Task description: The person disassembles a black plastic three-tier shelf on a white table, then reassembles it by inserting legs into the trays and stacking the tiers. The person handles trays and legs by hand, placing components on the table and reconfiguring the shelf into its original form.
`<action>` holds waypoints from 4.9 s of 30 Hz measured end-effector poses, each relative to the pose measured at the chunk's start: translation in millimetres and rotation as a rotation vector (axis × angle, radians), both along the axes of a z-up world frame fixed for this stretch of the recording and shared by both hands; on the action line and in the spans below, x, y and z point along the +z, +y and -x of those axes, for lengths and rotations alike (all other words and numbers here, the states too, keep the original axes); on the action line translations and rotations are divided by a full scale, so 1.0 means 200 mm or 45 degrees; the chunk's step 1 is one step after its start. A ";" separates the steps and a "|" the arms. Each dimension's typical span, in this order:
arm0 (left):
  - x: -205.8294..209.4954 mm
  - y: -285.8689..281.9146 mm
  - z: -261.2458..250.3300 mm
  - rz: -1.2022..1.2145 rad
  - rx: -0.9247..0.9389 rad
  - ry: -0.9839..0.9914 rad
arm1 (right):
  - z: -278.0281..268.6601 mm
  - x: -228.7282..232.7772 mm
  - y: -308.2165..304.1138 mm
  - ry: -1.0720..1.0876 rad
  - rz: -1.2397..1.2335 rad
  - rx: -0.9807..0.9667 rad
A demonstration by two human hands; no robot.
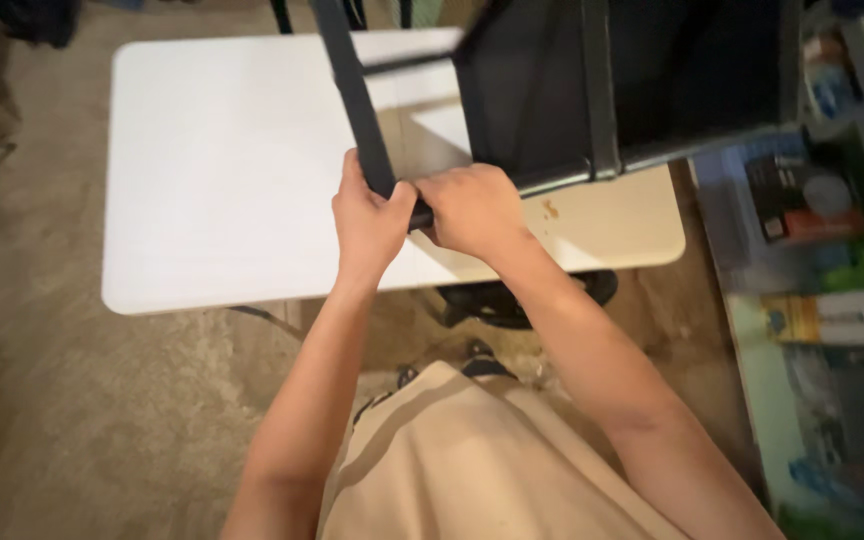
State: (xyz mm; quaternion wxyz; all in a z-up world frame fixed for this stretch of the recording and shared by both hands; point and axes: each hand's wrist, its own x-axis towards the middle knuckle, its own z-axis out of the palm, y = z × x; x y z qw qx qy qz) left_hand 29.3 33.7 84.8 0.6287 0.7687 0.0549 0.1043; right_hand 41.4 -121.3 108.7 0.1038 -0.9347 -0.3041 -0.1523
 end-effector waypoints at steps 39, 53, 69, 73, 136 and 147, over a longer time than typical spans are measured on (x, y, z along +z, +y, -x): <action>-0.15 -0.09 0.01 -0.003 0.111 -0.540 | -0.08 0.22 -0.06 -0.450 -0.192 0.023; -0.92 -0.11 -0.01 -0.498 0.095 0.045 | 0.06 -0.66 -0.35 -0.090 -0.376 0.146; -0.40 0.05 -0.12 -0.331 0.055 -0.200 | 0.10 -0.61 -0.21 0.531 0.212 -0.008; -0.54 -0.01 -0.01 -0.140 0.005 -0.002 | -0.06 -0.50 -0.18 0.437 0.256 -0.003; -0.02 -0.02 0.18 -0.371 0.189 -0.473 | 0.03 -0.14 -0.04 0.177 0.074 -0.171; 0.14 0.09 -0.05 -0.182 0.190 -0.156 | -0.12 0.26 0.11 0.023 0.125 0.093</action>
